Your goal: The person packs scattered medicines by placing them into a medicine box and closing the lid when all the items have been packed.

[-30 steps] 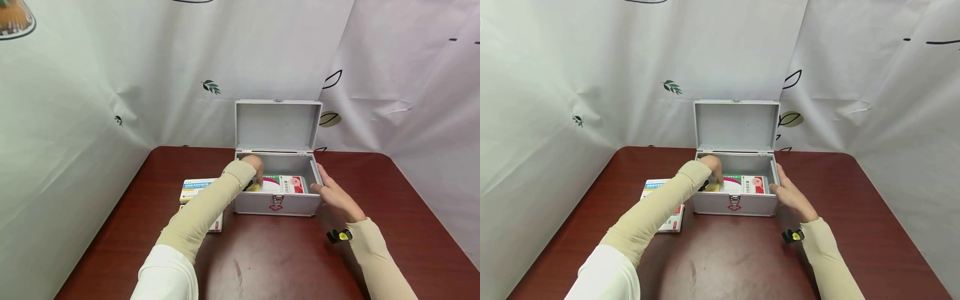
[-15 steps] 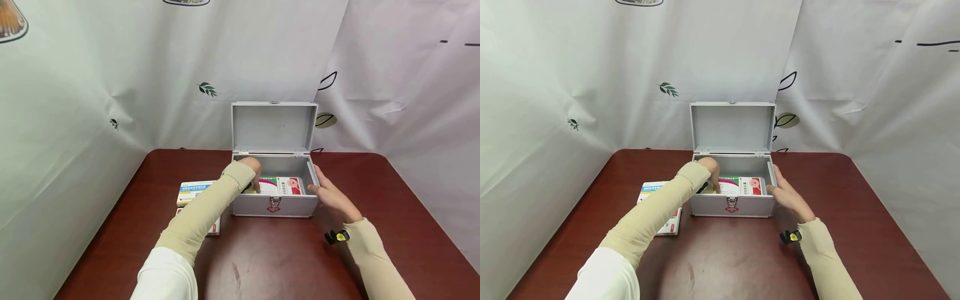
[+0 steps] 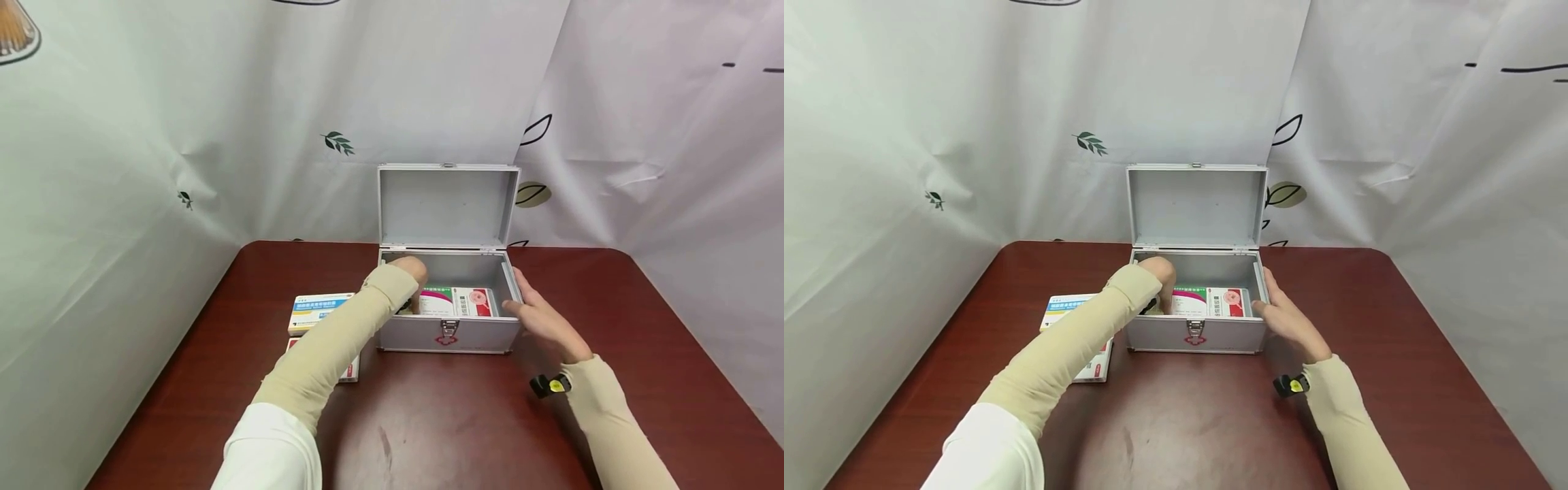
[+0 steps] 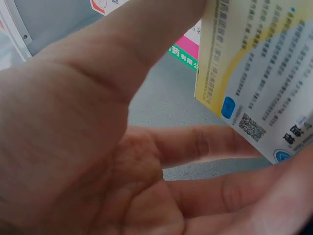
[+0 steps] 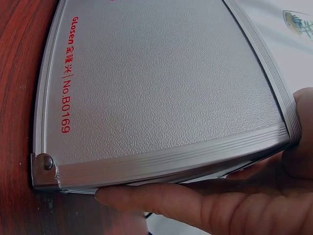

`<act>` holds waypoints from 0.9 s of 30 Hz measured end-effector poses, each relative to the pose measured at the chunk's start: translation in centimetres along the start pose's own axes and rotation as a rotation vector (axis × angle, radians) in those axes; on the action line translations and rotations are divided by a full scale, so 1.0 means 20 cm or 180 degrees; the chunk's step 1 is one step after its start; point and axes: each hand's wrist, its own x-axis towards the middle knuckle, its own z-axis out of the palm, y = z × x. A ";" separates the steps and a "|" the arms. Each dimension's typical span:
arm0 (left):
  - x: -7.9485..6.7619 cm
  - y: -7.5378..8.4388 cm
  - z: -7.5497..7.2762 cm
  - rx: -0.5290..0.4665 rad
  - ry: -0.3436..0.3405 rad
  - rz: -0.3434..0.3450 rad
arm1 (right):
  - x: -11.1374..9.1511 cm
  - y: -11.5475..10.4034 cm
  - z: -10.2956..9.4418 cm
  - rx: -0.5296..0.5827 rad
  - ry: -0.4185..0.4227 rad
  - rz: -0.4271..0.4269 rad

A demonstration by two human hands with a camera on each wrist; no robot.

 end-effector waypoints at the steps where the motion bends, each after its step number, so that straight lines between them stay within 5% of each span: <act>1: 0.00 0.00 0.00 0.0015 0.0006 0.0014 | 0.00 0.00 0.00 0.0040 -0.0008 0.0007; 10: 0.00 -0.02 -0.03 0.0174 -0.0147 0.0240 | 0.01 0.00 -0.01 -0.0023 0.0023 0.0002; 14: 0.01 -0.01 -0.05 0.0109 -0.0225 0.0114 | 0.01 0.00 0.00 -0.0079 0.0009 0.0024; 21: -0.07 -0.05 -0.17 -0.0622 -0.0216 -0.0243 | 0.02 0.00 -0.01 -0.0101 0.0072 -0.0057; 25: -0.12 -0.15 -0.21 -0.0993 -0.0313 -0.0166 | 0.02 0.02 0.00 -0.0025 0.0041 0.0007; 27: -0.14 -0.21 -0.22 -0.1231 -0.0253 0.0041 | 0.02 0.01 0.00 -0.0044 0.0033 0.0019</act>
